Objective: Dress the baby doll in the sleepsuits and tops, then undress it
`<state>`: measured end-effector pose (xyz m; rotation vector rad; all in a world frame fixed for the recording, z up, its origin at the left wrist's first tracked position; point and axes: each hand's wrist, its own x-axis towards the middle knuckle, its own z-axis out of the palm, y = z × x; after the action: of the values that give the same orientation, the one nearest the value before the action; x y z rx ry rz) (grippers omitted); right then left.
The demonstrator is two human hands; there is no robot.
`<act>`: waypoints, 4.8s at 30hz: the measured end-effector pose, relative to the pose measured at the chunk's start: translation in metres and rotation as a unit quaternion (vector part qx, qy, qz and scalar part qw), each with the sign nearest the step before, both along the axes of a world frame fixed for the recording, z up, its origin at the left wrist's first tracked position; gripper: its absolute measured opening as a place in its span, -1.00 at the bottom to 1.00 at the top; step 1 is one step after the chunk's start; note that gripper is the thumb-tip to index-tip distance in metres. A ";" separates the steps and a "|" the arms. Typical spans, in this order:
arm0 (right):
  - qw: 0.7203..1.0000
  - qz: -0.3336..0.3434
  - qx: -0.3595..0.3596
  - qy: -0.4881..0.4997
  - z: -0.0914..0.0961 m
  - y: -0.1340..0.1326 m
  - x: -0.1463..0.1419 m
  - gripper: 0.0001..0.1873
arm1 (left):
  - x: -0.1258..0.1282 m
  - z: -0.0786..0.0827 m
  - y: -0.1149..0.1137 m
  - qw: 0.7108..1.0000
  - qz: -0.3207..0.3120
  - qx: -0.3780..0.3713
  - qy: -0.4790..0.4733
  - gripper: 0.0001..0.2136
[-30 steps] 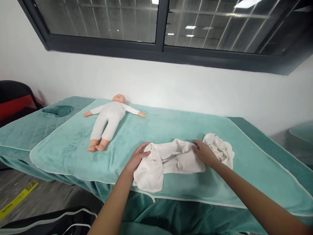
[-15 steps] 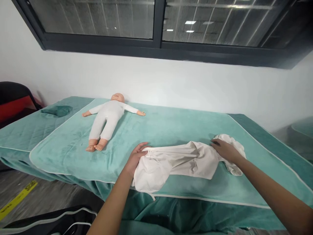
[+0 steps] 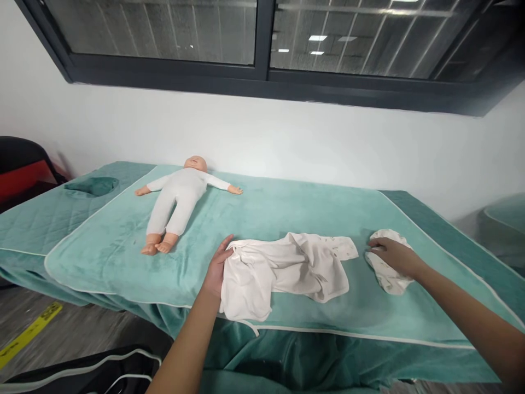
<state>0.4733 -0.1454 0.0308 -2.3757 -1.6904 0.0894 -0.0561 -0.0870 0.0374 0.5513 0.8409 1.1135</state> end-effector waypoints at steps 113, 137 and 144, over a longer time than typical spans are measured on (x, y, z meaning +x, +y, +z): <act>0.993 0.084 0.081 -0.015 -0.035 0.211 -0.258 -0.31 | 0.111 -0.028 0.175 0.553 0.008 0.325 0.767 -0.46; 0.974 0.204 0.058 -0.083 -0.034 0.153 -0.280 -0.32 | 0.098 -0.038 0.110 0.532 -0.024 0.344 0.773 -0.46; 0.971 0.218 0.045 -0.081 -0.031 0.119 -0.288 -0.32 | 0.091 -0.038 0.091 0.545 -0.025 0.341 0.766 -0.48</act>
<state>0.1849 -0.0268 0.0000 -1.9546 -2.2172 -0.1118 0.0353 0.0039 -0.0007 2.4103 1.8124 0.6020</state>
